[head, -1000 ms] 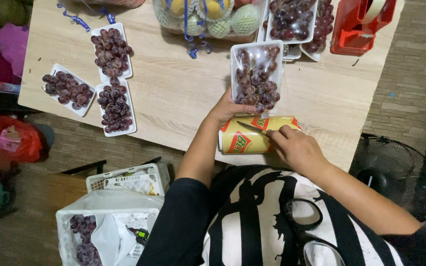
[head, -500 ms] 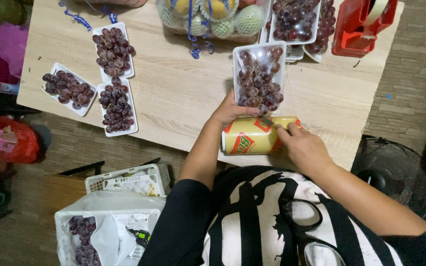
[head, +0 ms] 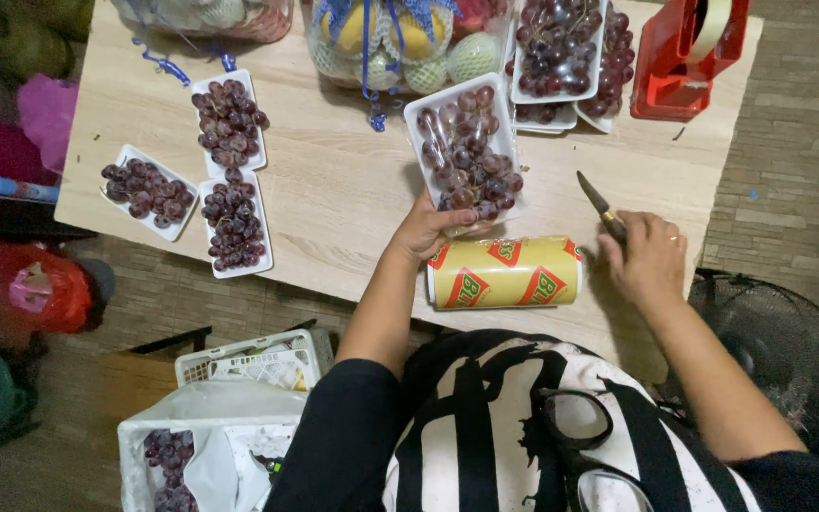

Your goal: Wrapping individual trays of grapes with plastic film for retail packaging.

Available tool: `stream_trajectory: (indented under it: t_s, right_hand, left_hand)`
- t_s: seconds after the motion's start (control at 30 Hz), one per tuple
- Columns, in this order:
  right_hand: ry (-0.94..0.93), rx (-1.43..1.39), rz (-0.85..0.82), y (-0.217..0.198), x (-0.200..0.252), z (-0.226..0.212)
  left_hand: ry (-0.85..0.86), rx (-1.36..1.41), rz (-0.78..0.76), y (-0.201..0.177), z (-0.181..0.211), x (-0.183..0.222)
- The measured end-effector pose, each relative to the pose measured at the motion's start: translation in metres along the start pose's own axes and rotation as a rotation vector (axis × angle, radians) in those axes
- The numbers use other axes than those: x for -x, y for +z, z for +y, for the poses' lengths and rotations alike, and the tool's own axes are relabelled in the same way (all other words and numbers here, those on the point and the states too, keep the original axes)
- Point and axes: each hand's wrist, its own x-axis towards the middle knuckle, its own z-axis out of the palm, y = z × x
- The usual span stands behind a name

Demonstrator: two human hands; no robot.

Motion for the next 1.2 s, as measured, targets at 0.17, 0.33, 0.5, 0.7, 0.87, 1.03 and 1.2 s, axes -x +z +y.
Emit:
stream_trajectory:
  t_s: [0.17, 0.33, 0.5, 0.7, 0.87, 1.03, 1.2]
  right_hand:
    - [-0.339, -0.248, -0.118, -0.036, -0.018, -0.094]
    - [-0.421, -0.241, -0.249, -0.039, -0.025, -0.107]
    - [-0.078, -1.372, -0.623, -0.087, -0.037, -0.133]
    - [0.183, -2.177, -0.408, -0.089, -0.034, -0.122]
    - [0.217, -2.027, -0.387, -0.12, -0.042, -0.099]
    - [0.041, -1.959, -0.807, -0.135, -0.051, -0.025]
    - [0.036, -1.587, -1.118, -0.132, -0.036, 0.002]
  left_hand:
    - [0.056, 0.052, 0.045, 0.024, 0.013, 0.013]
    - [0.159, 0.111, 0.004, 0.051, 0.024, 0.027]
    - [0.125, 0.345, -0.036, 0.129, 0.055, 0.06]
    - [0.1, 0.209, 0.118, 0.17, 0.068, 0.092]
    - [0.146, 0.173, 0.043, 0.125, 0.015, 0.113]
    - [0.014, 0.197, -0.192, 0.065, 0.027, 0.134]
    - [-0.187, -0.133, -0.232, 0.107, 0.055, 0.125]
